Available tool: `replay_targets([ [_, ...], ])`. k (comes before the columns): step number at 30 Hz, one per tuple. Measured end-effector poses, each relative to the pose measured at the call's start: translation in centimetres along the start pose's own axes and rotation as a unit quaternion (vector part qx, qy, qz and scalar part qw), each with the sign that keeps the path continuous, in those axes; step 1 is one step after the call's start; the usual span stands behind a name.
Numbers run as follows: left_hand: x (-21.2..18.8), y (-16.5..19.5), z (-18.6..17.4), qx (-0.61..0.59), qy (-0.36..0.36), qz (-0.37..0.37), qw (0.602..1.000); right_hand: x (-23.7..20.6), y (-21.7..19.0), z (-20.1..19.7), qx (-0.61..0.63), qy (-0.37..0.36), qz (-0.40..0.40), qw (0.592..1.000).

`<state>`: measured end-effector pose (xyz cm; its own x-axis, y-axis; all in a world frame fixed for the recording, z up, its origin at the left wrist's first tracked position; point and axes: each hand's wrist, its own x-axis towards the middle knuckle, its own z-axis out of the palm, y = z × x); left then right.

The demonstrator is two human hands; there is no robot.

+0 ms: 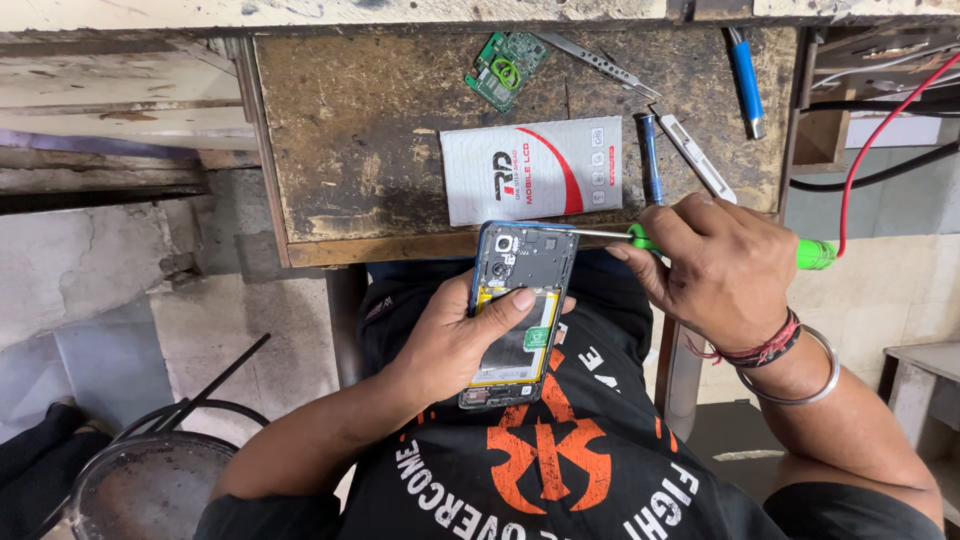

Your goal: The person first uses a smartphone, then works on a disassembled phone, using a screwdriver on its internal components and applying adhesive from a tube along the frame of the opened device on the workbench.

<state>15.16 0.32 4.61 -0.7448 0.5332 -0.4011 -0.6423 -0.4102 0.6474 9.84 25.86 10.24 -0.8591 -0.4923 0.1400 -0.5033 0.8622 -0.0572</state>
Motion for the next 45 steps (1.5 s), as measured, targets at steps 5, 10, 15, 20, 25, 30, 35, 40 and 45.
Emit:
replay_targets([
  [5,0.0,-0.1,0.2,-0.009,-0.004,-0.018,1.000,0.0,-0.1,0.2,0.006,0.002,-0.005,1.000],
  [10,0.1,-0.3,0.2,0.004,-0.020,-0.002,1.000,0.2,-0.3,0.2,0.005,-0.002,-0.005,1.000],
  [15,0.2,-0.6,0.2,0.024,-0.019,-0.008,1.000,0.5,-0.6,0.0,-0.001,-0.004,-0.010,1.000],
  [20,0.3,-0.6,0.3,0.026,-0.020,-0.004,0.999,0.8,-1.1,-0.2,0.002,-0.004,-0.021,1.000],
  [25,0.3,-0.8,0.3,0.020,-0.017,-0.010,1.000,0.8,-1.4,-0.1,0.014,-0.003,-0.016,1.000],
  [30,0.3,-0.9,0.2,0.017,-0.014,-0.014,1.000,0.8,-1.5,0.0,0.007,0.000,-0.008,1.000],
  [35,0.2,-0.9,0.2,0.016,-0.013,-0.017,1.000,0.8,-1.5,-0.1,0.006,-0.008,-0.017,1.000],
  [40,0.2,-1.0,0.3,0.004,-0.010,-0.024,1.000,0.7,-1.8,0.0,0.016,-0.003,-0.015,1.000],
  [45,0.2,-1.0,0.2,0.011,-0.013,-0.018,1.000,0.5,-1.6,0.1,0.016,-0.002,-0.006,1.000],
])
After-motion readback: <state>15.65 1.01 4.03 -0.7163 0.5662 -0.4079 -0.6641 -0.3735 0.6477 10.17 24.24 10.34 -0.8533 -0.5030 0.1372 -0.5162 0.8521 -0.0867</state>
